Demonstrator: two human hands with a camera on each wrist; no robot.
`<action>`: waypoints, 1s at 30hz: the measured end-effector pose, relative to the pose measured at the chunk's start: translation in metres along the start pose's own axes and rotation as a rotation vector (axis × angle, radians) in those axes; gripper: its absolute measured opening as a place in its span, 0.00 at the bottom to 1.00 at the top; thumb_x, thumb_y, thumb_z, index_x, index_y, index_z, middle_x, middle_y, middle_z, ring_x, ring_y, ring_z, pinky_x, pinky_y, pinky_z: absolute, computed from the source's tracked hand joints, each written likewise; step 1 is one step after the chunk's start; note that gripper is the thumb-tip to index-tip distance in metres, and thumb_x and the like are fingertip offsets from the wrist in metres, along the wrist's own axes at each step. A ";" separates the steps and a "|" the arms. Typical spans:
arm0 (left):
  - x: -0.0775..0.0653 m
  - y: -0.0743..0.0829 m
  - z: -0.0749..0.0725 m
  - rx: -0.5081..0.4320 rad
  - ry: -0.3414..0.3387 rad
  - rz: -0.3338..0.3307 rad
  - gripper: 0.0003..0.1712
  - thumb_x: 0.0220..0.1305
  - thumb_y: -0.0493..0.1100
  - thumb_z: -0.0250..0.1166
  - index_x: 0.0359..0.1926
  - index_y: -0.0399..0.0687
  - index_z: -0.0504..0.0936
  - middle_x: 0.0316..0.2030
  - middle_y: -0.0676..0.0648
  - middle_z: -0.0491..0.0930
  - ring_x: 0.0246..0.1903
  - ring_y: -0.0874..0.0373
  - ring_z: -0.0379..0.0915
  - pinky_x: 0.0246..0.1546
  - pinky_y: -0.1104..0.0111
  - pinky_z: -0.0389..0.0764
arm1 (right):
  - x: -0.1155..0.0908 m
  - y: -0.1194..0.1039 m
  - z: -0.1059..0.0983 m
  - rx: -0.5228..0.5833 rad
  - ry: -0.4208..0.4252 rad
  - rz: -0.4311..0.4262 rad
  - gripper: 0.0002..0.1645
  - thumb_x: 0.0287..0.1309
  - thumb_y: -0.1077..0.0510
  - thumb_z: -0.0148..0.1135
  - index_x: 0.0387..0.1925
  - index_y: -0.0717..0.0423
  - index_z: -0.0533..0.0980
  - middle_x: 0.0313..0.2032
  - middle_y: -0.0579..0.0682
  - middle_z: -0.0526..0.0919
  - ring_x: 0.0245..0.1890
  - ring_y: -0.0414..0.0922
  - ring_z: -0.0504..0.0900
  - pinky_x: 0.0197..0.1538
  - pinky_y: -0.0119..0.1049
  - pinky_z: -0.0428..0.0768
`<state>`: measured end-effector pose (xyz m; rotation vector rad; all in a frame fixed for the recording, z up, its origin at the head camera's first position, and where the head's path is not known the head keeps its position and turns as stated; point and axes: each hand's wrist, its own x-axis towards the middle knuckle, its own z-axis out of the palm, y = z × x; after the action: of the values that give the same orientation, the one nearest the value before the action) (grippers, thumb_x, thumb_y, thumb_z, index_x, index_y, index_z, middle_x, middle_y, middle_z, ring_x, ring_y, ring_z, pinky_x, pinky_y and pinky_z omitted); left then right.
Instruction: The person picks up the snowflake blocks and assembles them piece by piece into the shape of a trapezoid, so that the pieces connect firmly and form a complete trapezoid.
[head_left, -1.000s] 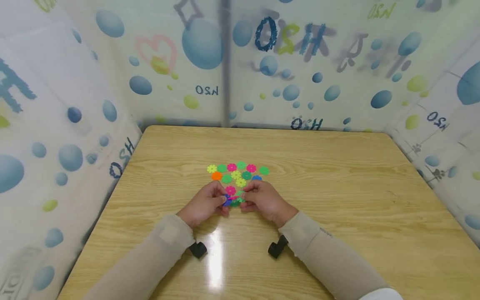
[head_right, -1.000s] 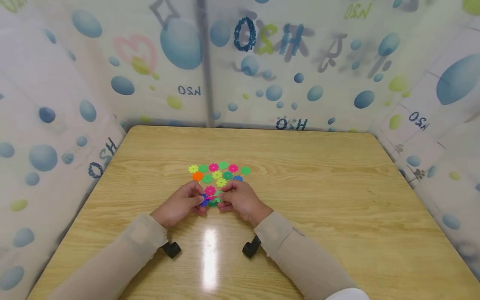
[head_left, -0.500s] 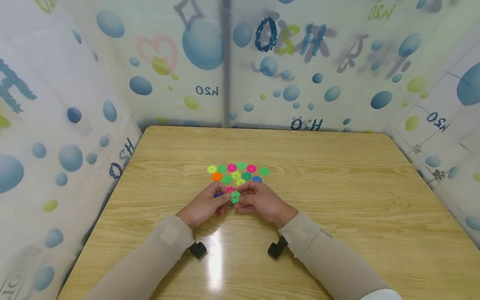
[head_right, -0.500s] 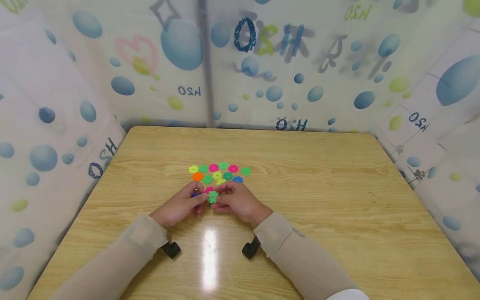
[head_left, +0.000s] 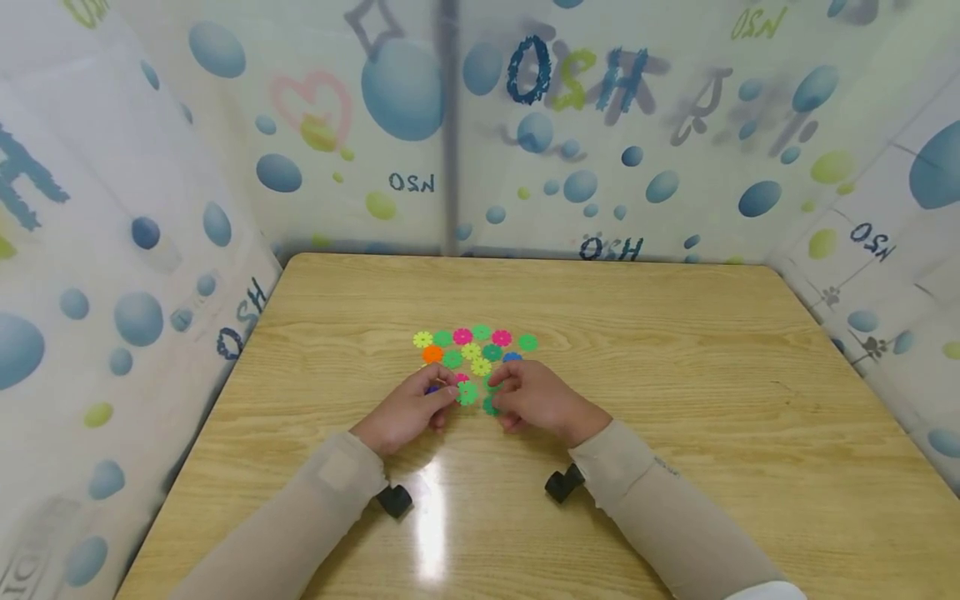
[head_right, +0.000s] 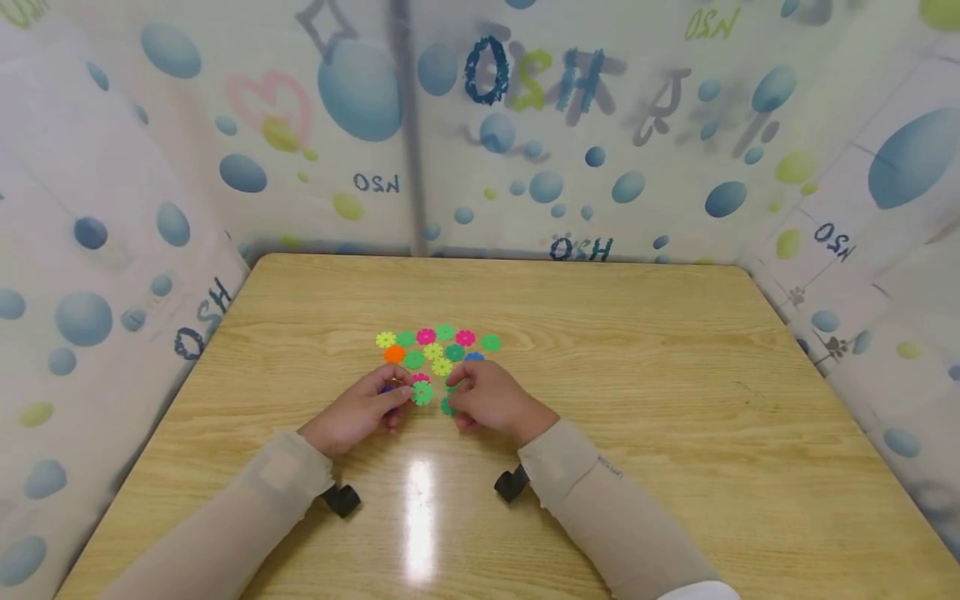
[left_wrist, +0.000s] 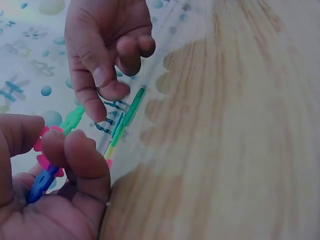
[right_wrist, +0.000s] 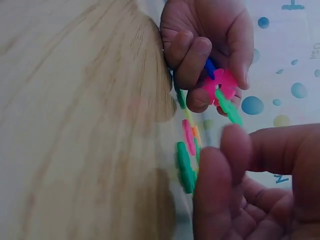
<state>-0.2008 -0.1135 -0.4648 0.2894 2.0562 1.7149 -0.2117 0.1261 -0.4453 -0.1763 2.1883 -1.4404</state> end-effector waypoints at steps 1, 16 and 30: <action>0.000 0.000 0.000 -0.003 -0.003 0.000 0.10 0.82 0.41 0.55 0.55 0.39 0.72 0.38 0.45 0.73 0.29 0.57 0.69 0.33 0.68 0.79 | 0.000 0.001 -0.001 -0.035 -0.008 -0.011 0.19 0.68 0.63 0.65 0.58 0.61 0.76 0.31 0.52 0.82 0.22 0.44 0.81 0.30 0.35 0.84; 0.000 0.001 -0.003 0.004 -0.064 0.024 0.21 0.84 0.45 0.54 0.70 0.44 0.72 0.33 0.48 0.69 0.28 0.56 0.64 0.33 0.67 0.79 | -0.007 -0.006 0.001 -0.355 -0.009 -0.044 0.11 0.63 0.66 0.68 0.46 0.55 0.79 0.23 0.49 0.76 0.15 0.42 0.73 0.23 0.33 0.72; -0.002 0.002 -0.004 0.006 -0.089 0.032 0.20 0.85 0.45 0.51 0.69 0.45 0.73 0.27 0.51 0.65 0.27 0.56 0.61 0.33 0.66 0.77 | -0.005 -0.002 -0.001 -0.318 -0.031 -0.116 0.10 0.60 0.65 0.72 0.37 0.57 0.77 0.27 0.49 0.77 0.23 0.43 0.77 0.28 0.34 0.76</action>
<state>-0.2012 -0.1169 -0.4623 0.3954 2.0034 1.6831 -0.2086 0.1281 -0.4411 -0.4395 2.4043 -1.1294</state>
